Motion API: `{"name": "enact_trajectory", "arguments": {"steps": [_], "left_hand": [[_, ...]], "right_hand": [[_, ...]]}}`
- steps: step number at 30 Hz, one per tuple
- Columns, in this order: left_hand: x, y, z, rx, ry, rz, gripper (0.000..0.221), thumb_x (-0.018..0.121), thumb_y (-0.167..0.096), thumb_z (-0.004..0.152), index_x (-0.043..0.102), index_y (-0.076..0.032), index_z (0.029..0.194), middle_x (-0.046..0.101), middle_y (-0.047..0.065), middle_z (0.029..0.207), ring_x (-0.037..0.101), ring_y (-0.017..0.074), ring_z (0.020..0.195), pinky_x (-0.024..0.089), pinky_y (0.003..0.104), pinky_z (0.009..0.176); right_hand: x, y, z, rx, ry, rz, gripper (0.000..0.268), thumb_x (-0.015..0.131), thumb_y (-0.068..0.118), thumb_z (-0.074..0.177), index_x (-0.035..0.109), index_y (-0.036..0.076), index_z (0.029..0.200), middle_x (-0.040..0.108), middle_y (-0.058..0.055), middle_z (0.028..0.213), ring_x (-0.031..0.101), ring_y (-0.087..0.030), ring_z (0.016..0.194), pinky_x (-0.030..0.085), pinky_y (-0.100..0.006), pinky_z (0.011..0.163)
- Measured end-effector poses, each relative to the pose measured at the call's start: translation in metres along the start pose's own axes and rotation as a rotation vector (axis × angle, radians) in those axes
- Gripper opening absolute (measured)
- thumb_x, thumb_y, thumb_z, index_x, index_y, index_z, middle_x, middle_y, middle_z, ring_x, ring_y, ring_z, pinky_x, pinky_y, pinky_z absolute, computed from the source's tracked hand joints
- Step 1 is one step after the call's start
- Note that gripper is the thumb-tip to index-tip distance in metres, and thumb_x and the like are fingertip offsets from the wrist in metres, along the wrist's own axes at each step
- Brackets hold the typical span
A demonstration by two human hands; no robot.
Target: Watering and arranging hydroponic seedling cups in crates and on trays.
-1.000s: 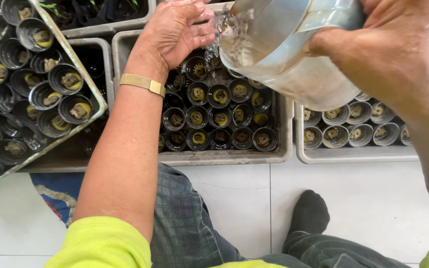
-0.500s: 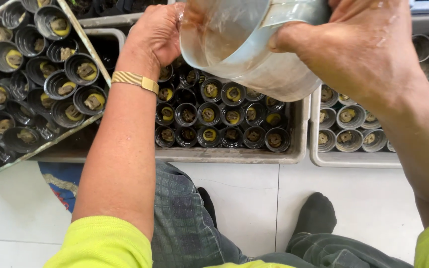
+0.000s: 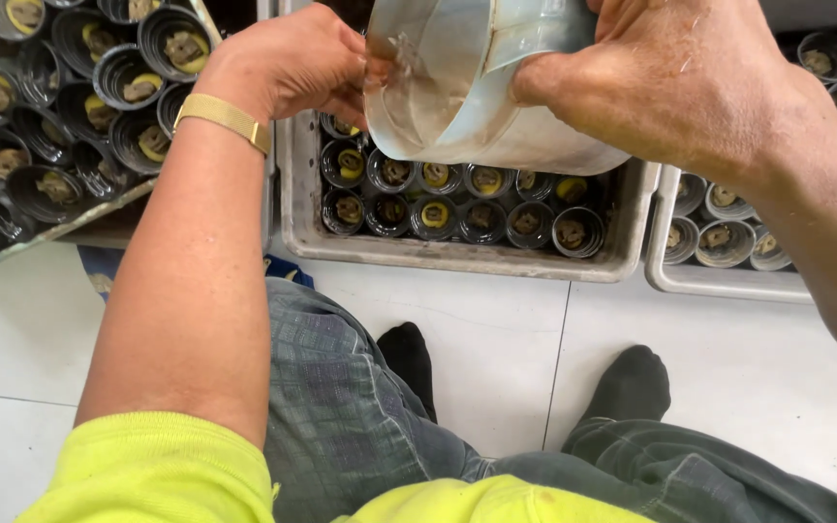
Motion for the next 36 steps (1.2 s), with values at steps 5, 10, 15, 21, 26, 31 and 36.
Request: {"name": "enact_trajectory", "arguments": {"steps": [5,10,15,21,26,31,36], "left_hand": [[0.004,0.013,-0.007,-0.119,0.057,0.098,0.017,0.065,-0.002,0.09,0.071,0.006,0.104,0.076,0.017,0.101,0.08,0.026,0.089,0.062,0.034,0.08],[0.007,0.005,-0.026,-0.206,0.071,0.252,0.021,0.066,0.0,0.088,0.072,0.006,0.108,0.077,0.02,0.107,0.079,0.0256,0.094,0.061,0.034,0.082],[0.012,0.004,-0.032,-0.25,0.153,0.301,0.03,0.064,0.002,0.09,0.067,0.009,0.119,0.076,0.027,0.11,0.078,0.028,0.098,0.066,0.037,0.088],[0.028,-0.011,-0.038,-0.258,0.195,0.428,0.033,0.054,0.01,0.089,0.067,0.012,0.119,0.073,0.025,0.116,0.078,0.0293,0.1,0.061,0.038,0.087],[0.038,-0.014,-0.032,-0.198,0.21,0.395,0.038,0.054,0.001,0.093,0.061,0.003,0.131,0.073,0.025,0.115,0.077,0.0296,0.1,0.064,0.038,0.089],[0.046,-0.011,-0.022,-0.208,0.247,0.352,0.044,0.052,0.004,0.092,0.053,0.005,0.136,0.071,0.026,0.116,0.077,0.0322,0.101,0.065,0.04,0.089],[0.063,-0.027,-0.022,-0.179,0.329,0.382,0.026,0.068,0.002,0.085,0.071,0.008,0.11,0.078,0.022,0.109,0.078,0.0255,0.098,0.064,0.034,0.09]], "right_hand": [[0.01,0.008,-0.005,-0.198,0.025,0.096,0.031,0.075,0.011,0.084,0.072,-0.001,0.113,0.072,-0.016,0.08,0.072,-0.021,0.064,0.06,-0.033,0.055],[0.009,0.02,-0.012,-0.369,0.029,0.158,0.038,0.074,0.004,0.08,0.071,-0.003,0.117,0.076,-0.017,0.089,0.075,-0.022,0.071,0.062,-0.034,0.062],[0.013,0.006,-0.016,-0.227,0.089,0.099,0.03,0.077,0.007,0.081,0.071,-0.004,0.109,0.073,-0.018,0.08,0.073,-0.021,0.067,0.062,-0.034,0.058],[0.006,0.002,-0.028,-0.251,0.092,0.078,0.025,0.08,0.007,0.082,0.073,-0.004,0.104,0.073,-0.016,0.075,0.073,-0.02,0.062,0.06,-0.033,0.054],[-0.003,0.002,-0.037,-0.197,0.1,0.048,0.026,0.082,0.008,0.081,0.073,-0.002,0.103,0.072,-0.014,0.073,0.071,-0.019,0.058,0.058,-0.033,0.051],[-0.011,-0.003,-0.048,-0.189,0.099,0.049,0.029,0.082,0.007,0.079,0.072,-0.002,0.105,0.071,-0.013,0.073,0.07,-0.019,0.058,0.058,-0.033,0.052],[-0.02,-0.013,-0.063,-0.065,0.108,-0.046,0.036,0.082,0.007,0.082,0.071,0.0,0.115,0.075,-0.019,0.086,0.075,-0.023,0.068,0.063,-0.037,0.061]]}}
Point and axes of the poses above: each hand's wrist, its own z-axis towards the middle knuckle, its own x-axis out of the palm, y = z × x, the point moved 4 cm from there along z, towards the middle knuckle
